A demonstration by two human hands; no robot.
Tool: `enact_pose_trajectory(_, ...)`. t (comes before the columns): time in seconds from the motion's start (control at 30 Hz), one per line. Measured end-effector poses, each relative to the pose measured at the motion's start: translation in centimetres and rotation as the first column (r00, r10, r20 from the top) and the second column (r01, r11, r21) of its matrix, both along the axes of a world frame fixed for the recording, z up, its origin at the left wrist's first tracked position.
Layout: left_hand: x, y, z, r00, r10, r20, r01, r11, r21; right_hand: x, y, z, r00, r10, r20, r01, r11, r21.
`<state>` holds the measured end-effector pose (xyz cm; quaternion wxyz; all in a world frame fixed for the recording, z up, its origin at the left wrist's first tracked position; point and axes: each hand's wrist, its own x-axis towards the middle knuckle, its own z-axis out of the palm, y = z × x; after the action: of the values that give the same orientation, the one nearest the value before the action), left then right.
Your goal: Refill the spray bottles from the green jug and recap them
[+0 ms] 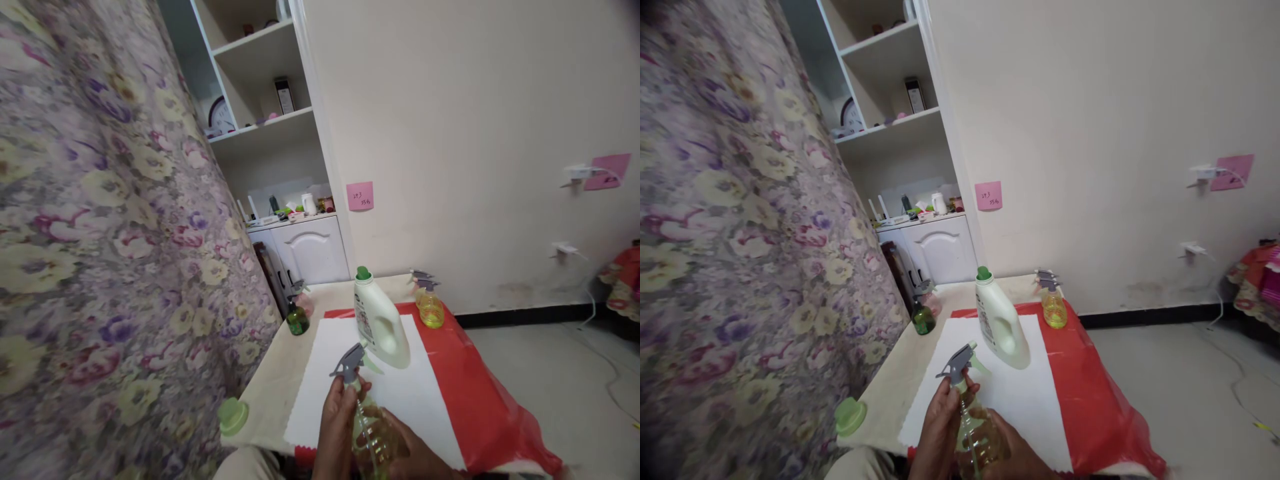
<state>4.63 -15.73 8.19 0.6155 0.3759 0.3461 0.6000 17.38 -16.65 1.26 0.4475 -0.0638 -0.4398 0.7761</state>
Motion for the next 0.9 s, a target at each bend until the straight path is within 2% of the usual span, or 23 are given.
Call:
enact_pose_trajectory(0.07, -0.5, -0.1, 0.0, 0.997, -0.073, -0.026, 0.075, 0.996, 0.047, 0.0, -0.2, 0.2, 1.0, -0.001, -0.02, 0.001, 1.0, -0.002)
enact_pose_trajectory(0.13, -0.9, 0.1, -0.2, 0.994, -0.1, -0.033, 0.102, 0.993, 0.067, 0.0, -0.2, 0.2, 0.999, -0.03, -0.023, 0.03, 1.0, 0.009)
enact_pose_trajectory(0.27, -0.8, 0.7, -0.6, 0.998, 0.003, -0.064, 0.0, 0.999, 0.048, -0.3, 0.2, -0.3, 0.987, -0.146, 0.062, 0.142, 0.988, 0.058)
enact_pose_trajectory(0.37, -0.5, 0.8, -0.6, 0.992, 0.071, -0.1, -0.067, 0.997, 0.044, -0.2, 0.1, 0.2, 0.981, -0.169, 0.098, 0.164, 0.984, 0.065)
enact_pose_trajectory(0.53, -1.3, 0.2, -0.4, 0.993, -0.073, -0.092, 0.077, 0.996, 0.041, 0.1, -0.6, 1.9, 0.984, -0.143, 0.108, 0.136, 0.988, 0.068)
enact_pose_trajectory(0.6, -1.6, 0.1, -0.4, 0.99, -0.124, -0.06, 0.127, 0.991, 0.042, 0.1, -0.5, 1.6, 0.979, -0.159, 0.126, 0.151, 0.986, 0.075)
enact_pose_trajectory(0.7, -1.4, 0.2, -0.5, 0.991, -0.137, -0.006, 0.137, 0.99, 0.033, -0.2, 0.1, -0.1, 0.975, -0.185, 0.122, 0.175, 0.98, 0.091)
enact_pose_trajectory(0.8, -0.7, 0.4, -0.5, 1.0, -0.019, 0.005, 0.019, 1.0, 0.015, -0.4, 0.6, -1.5, 0.969, -0.222, 0.112, 0.209, 0.971, 0.116)
enact_pose_trajectory(0.9, -0.3, 0.4, -0.4, 0.999, 0.034, -0.026, -0.034, 0.999, -0.01, -0.4, 0.6, -1.2, 0.976, -0.194, 0.101, 0.184, 0.978, 0.098)
